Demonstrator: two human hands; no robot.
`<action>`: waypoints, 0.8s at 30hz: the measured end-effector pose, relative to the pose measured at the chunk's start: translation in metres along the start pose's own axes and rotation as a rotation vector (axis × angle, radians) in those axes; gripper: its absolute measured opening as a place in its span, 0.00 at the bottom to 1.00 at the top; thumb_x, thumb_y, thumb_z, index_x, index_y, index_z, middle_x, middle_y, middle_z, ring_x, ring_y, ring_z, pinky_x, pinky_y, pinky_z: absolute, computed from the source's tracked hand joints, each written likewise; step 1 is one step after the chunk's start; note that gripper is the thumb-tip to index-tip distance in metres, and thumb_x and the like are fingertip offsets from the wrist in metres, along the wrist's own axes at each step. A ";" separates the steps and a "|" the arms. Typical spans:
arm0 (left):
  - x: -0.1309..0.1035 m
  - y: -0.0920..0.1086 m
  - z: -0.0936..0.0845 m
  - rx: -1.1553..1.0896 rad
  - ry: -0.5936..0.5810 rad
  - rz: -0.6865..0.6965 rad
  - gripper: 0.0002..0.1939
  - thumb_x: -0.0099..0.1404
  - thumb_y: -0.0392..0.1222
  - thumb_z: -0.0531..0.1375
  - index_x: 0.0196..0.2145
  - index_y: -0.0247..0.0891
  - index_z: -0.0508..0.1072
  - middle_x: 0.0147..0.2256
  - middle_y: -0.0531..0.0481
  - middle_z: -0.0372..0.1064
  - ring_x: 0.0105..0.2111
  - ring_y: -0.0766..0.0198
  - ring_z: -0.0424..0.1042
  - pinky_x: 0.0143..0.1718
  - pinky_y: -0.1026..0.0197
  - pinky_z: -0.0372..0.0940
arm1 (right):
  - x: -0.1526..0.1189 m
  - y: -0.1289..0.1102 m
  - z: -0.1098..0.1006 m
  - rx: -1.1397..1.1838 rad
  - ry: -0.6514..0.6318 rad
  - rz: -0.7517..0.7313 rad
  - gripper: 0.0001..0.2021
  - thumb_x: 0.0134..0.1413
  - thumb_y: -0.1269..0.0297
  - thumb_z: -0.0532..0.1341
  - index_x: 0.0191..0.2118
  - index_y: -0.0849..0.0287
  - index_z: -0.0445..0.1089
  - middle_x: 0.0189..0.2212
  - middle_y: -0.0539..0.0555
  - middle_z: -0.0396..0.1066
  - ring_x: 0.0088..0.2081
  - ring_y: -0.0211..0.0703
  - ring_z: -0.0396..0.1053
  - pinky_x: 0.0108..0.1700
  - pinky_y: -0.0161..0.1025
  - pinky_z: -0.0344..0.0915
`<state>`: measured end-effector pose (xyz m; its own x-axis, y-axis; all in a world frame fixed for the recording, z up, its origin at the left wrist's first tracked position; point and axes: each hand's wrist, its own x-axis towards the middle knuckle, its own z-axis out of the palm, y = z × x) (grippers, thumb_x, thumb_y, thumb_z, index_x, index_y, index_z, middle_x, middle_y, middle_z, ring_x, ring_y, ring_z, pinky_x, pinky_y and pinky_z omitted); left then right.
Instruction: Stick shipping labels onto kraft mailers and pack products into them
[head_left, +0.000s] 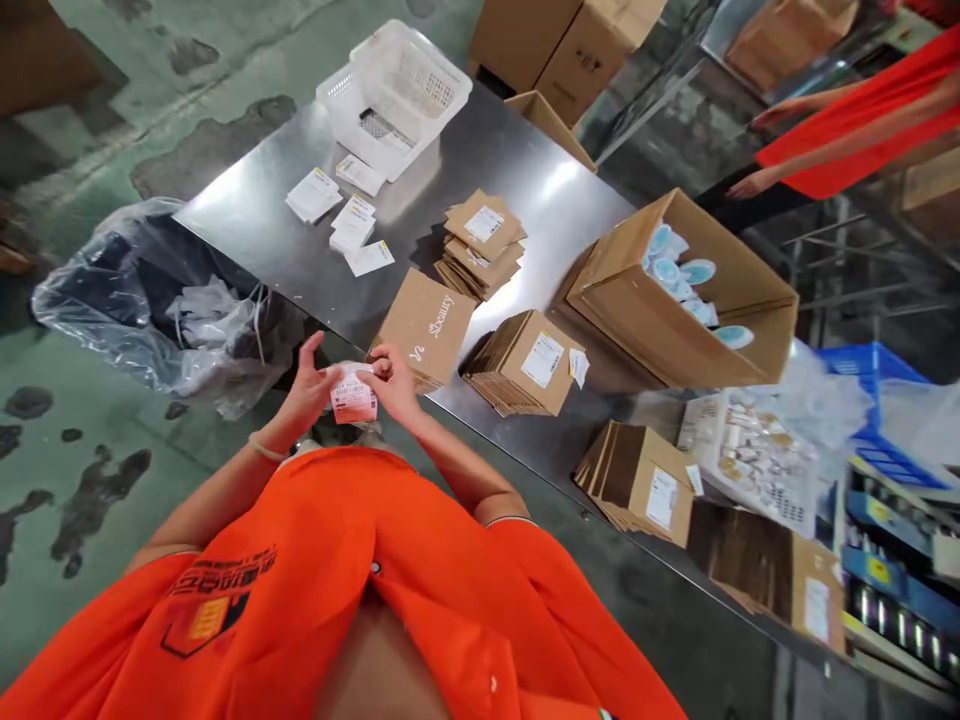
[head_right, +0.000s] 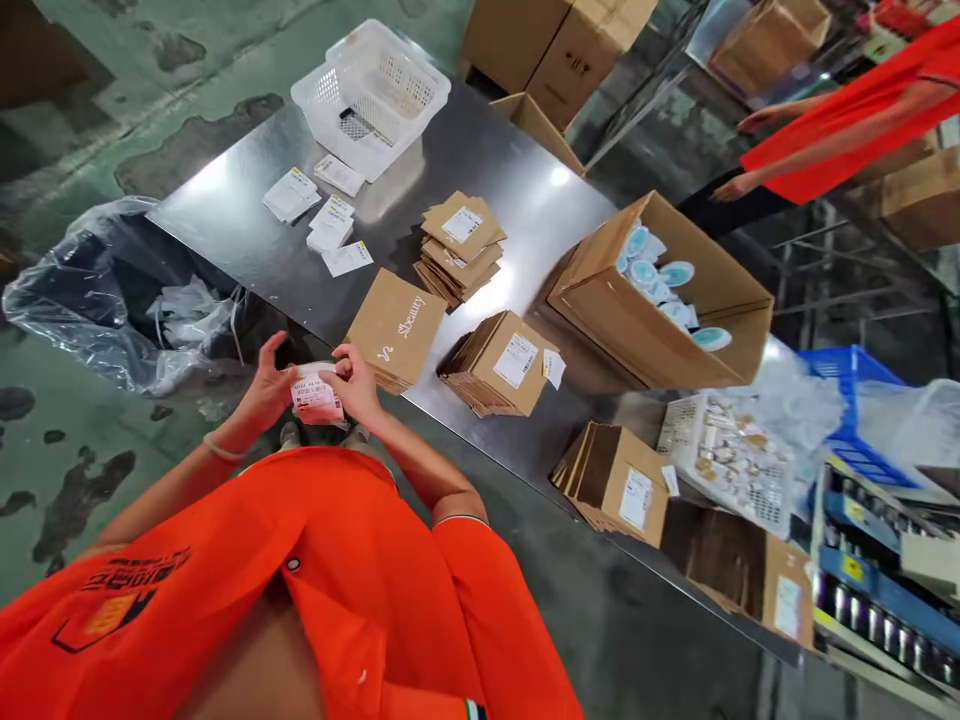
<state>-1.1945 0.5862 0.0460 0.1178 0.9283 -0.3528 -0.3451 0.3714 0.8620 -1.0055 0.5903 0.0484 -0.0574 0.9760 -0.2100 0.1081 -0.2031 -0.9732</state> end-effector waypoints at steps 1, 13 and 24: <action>-0.006 0.000 0.004 0.049 -0.037 0.004 0.50 0.46 0.64 0.84 0.60 0.39 0.77 0.36 0.49 0.83 0.37 0.54 0.83 0.43 0.55 0.76 | 0.000 -0.002 -0.001 -0.001 -0.016 -0.003 0.14 0.51 0.58 0.72 0.42 0.53 0.74 0.24 0.41 0.63 0.28 0.38 0.61 0.34 0.35 0.60; 0.001 -0.001 0.037 0.395 0.006 -0.027 0.36 0.37 0.56 0.84 0.42 0.33 0.88 0.37 0.43 0.86 0.37 0.51 0.83 0.42 0.54 0.77 | -0.041 0.016 -0.028 -0.359 0.160 -0.328 0.10 0.67 0.58 0.66 0.36 0.52 0.84 0.37 0.55 0.83 0.40 0.47 0.79 0.47 0.43 0.76; 0.011 -0.041 0.063 0.246 -0.167 -0.367 0.34 0.30 0.52 0.86 0.35 0.33 0.87 0.38 0.37 0.86 0.40 0.42 0.85 0.45 0.47 0.78 | 0.112 -0.039 -0.145 -0.623 0.480 -0.122 0.01 0.58 0.71 0.70 0.35 0.60 0.79 0.51 0.60 0.76 0.57 0.53 0.74 0.64 0.50 0.71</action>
<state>-1.1201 0.5824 0.0298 0.3459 0.7175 -0.6045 -0.0243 0.6510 0.7587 -0.8721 0.7190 0.0766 0.3139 0.9445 0.0966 0.6723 -0.1493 -0.7251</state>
